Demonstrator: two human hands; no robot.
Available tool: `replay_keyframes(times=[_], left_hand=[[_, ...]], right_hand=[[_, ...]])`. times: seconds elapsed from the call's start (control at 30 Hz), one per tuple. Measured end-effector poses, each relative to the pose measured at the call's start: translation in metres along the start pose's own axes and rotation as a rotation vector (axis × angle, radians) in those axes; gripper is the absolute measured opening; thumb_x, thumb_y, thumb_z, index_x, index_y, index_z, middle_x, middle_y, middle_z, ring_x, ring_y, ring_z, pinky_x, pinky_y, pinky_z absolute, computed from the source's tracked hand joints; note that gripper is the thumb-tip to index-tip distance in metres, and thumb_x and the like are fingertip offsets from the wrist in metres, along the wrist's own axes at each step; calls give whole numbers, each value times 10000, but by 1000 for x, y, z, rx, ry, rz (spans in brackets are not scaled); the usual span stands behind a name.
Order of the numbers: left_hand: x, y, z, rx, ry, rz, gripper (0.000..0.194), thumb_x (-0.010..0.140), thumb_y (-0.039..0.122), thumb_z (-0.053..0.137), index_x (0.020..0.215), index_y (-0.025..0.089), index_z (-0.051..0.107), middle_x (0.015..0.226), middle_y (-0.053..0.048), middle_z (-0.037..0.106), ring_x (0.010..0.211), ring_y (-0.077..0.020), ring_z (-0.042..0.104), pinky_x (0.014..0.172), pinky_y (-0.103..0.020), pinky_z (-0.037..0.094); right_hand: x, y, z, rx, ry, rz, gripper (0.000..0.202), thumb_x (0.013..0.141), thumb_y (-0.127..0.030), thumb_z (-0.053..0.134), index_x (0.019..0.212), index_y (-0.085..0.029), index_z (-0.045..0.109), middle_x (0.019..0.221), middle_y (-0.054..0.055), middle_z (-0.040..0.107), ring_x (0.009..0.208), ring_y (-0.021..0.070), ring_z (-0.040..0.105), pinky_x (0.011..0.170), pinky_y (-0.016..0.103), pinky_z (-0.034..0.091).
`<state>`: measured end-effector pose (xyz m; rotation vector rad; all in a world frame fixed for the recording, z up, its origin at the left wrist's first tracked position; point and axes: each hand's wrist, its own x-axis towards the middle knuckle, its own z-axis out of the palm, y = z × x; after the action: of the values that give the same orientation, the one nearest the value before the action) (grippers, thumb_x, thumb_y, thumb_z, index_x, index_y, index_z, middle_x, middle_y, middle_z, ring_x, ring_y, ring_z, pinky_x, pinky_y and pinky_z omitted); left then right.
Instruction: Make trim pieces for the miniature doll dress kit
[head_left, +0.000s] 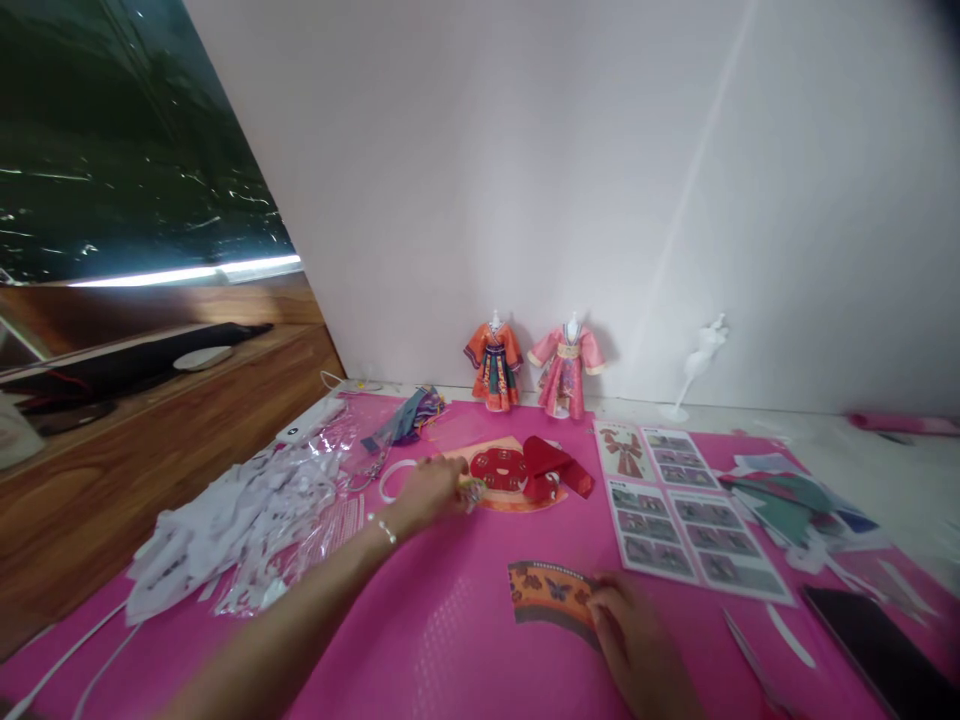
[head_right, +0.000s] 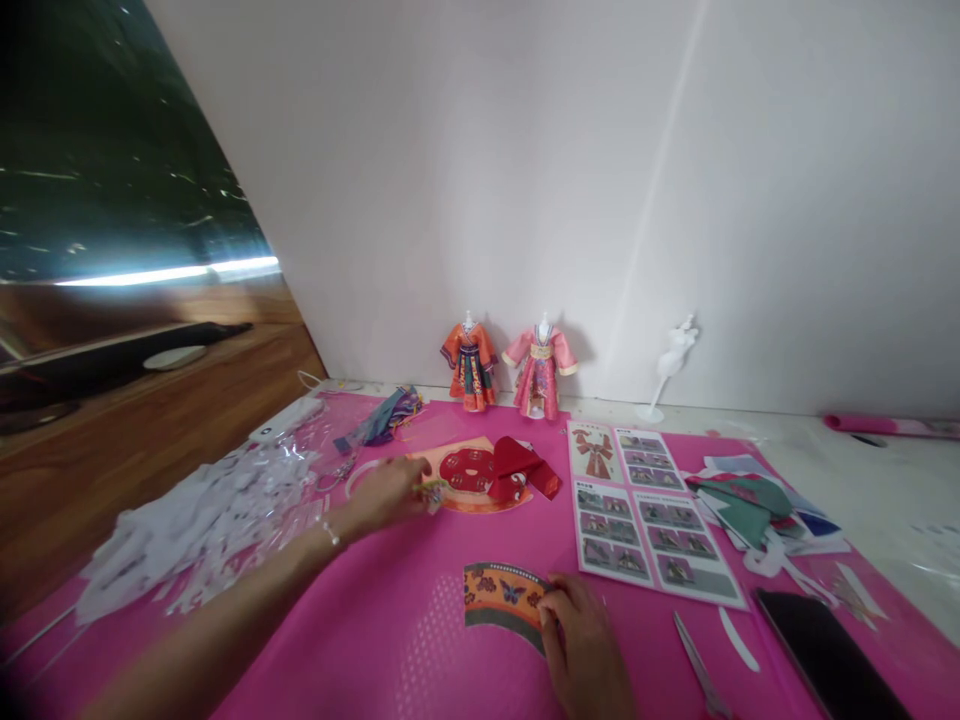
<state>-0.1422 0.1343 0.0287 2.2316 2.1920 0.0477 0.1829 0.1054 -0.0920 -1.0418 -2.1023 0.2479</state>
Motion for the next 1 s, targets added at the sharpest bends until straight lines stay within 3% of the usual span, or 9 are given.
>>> replay_keyframes(times=[0.1, 0.2, 0.33, 0.47, 0.6, 0.7, 0.83, 1.0], left_hand=[[-15, 37, 19, -34, -55, 141, 270, 828, 410, 592, 990, 194, 608, 994, -93, 684, 962, -264, 618, 882, -366, 410], [-21, 57, 31, -55, -92, 224, 208, 784, 332, 638, 934, 190, 606, 997, -92, 673, 970, -259, 606, 877, -359, 414], [-25, 62, 33, -84, -99, 252, 182, 801, 304, 608, 939, 185, 605, 1010, -96, 649, 963, -254, 596, 851, -363, 430], [-22, 52, 30, -132, -84, 236, 298, 830, 455, 590, 980, 198, 606, 1107, -100, 618, 1035, -253, 577, 899, -370, 435], [0, 37, 40, -159, -63, 139, 506, 907, 496, 458, 1298, 176, 488, 1441, -169, 429, 1337, -315, 385, 1083, -503, 304], [23, 32, 56, -171, -102, 88, 619, 929, 507, 392, 1436, 153, 353, 1545, -202, 278, 1432, -361, 222, 1088, -609, 251], [47, 44, 73, -188, -110, 102, 682, 906, 528, 429, 1460, 141, 330, 1568, -197, 231, 1445, -381, 169, 1106, -634, 191], [67, 65, 81, -221, -77, 114, 692, 896, 482, 497, 1481, 176, 289, 1571, -172, 231, 1452, -372, 141, 1112, -634, 186]], right_hand=[[0, 1, 1, -6, 3, -6, 283, 935, -284, 424, 793, -236, 664, 990, 91, 682, 908, 237, 668, 752, 381, 573], [-1, 3, 3, 0, 22, -16, 276, 929, -283, 433, 787, -233, 665, 982, 92, 682, 903, 237, 671, 758, 386, 577], [-1, 1, 2, 9, 9, -12, 265, 927, -270, 438, 803, -232, 670, 988, 95, 677, 913, 237, 666, 766, 387, 575], [0, -1, 0, 14, -25, 4, 278, 934, -258, 424, 796, -229, 664, 998, 99, 668, 938, 235, 656, 784, 380, 568], [-2, 2, 2, -3, -69, 20, 255, 936, -249, 430, 827, -229, 659, 1042, 97, 657, 969, 228, 646, 805, 373, 562], [-4, 7, 5, -14, -78, 3, 241, 932, -238, 438, 831, -233, 657, 1056, 93, 658, 990, 231, 644, 825, 381, 558], [-6, 12, 7, -17, -81, -13, 239, 934, -239, 436, 846, -235, 658, 1055, 94, 663, 999, 232, 647, 830, 378, 558], [-8, 19, 8, -16, -96, -56, 244, 937, -261, 440, 857, -229, 669, 1036, 102, 671, 983, 236, 656, 821, 372, 561]])
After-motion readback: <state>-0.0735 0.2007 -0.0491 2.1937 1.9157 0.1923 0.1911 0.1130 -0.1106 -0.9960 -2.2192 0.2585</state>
